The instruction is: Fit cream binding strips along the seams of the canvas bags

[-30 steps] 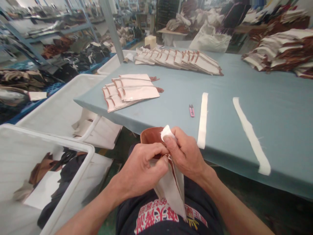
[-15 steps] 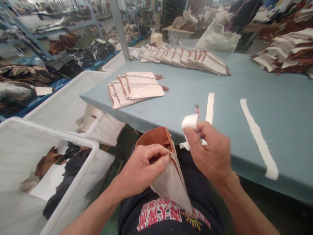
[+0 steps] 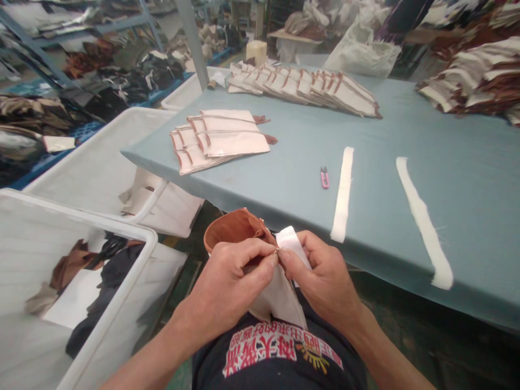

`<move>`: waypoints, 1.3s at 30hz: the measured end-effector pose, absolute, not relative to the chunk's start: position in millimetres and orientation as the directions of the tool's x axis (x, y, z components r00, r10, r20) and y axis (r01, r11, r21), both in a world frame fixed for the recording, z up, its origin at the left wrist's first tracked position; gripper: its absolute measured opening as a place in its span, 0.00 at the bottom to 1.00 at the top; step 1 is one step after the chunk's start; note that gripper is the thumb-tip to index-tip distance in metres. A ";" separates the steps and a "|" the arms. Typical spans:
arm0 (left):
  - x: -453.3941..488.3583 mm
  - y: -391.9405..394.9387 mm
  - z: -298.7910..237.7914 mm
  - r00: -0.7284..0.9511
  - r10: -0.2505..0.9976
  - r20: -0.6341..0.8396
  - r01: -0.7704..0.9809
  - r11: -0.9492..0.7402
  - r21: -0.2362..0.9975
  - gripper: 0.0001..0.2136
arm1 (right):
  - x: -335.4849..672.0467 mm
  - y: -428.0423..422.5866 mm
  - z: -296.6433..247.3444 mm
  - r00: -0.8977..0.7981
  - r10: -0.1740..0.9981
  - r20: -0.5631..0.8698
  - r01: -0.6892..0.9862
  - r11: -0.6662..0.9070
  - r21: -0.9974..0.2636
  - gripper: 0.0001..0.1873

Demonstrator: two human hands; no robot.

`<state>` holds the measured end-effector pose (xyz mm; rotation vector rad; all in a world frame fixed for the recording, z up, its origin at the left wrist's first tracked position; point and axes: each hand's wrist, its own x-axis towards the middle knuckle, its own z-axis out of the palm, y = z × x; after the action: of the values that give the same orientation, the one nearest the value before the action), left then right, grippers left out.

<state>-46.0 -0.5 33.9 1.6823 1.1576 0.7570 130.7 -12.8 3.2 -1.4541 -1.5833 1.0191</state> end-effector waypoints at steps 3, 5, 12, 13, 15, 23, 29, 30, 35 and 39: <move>-40.4 -2.7 33.2 0.315 0.949 -0.006 0.348 -0.109 0.931 0.10 | 126.9 -14.4 5.2 -0.026 0.997 0.066 0.429 0.071 -0.900 0.08; -37.6 -2.5 32.1 0.295 0.955 -0.026 0.291 -0.064 0.955 0.10 | 122.7 -16.0 -0.1 -0.005 1.000 0.023 0.325 0.023 -0.945 0.09; -39.2 1.8 32.7 0.355 0.930 -0.089 0.138 0.042 0.989 0.07 | 124.9 -13.1 -10.9 -0.091 0.966 -0.242 -0.163 -0.254 -0.953 0.22; -40.1 1.9 33.1 0.340 0.937 -0.076 0.172 0.017 0.985 0.06 | 127.3 -11.0 -7.6 -0.022 0.978 -0.205 -0.140 -0.206 -0.968 0.22; -42.1 1.9 34.1 0.345 0.937 -0.061 0.224 -0.019 0.974 0.06 | 131.2 -5.8 0.0 0.063 0.992 -0.108 -0.065 -0.104 -0.993 0.20; -53.1 6.6 50.8 0.481 0.867 0.132 0.359 -0.332 0.872 0.08 | 138.9 20.0 15.7 -0.333 0.927 0.173 0.202 0.249 -0.947 0.10; -58.2 6.7 57.0 0.522 0.808 0.272 0.465 -0.537 0.704 0.08 | 150.2 22.0 37.0 -0.528 0.849 0.016 0.290 0.198 -0.936 0.07; -58.3 6.6 56.0 0.532 0.797 0.286 0.457 -0.555 0.695 0.08 | 150.9 22.0 39.1 -0.554 0.832 -0.021 0.292 0.171 -0.941 0.06; -59.9 7.5 47.9 0.614 0.698 0.369 0.409 -0.681 0.607 0.07 | 152.3 27.1 40.8 -0.568 0.794 -0.216 0.243 -0.089 -0.966 0.06; -64.3 8.3 41.1 0.666 0.600 0.443 0.435 -0.795 0.423 0.06 | 157.2 28.6 36.5 -0.640 0.709 -0.296 0.104 -0.302 -0.948 0.17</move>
<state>-64.3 8.3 41.1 2.6018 0.8285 0.8400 157.2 28.6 36.5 -1.0237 -1.5335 1.9952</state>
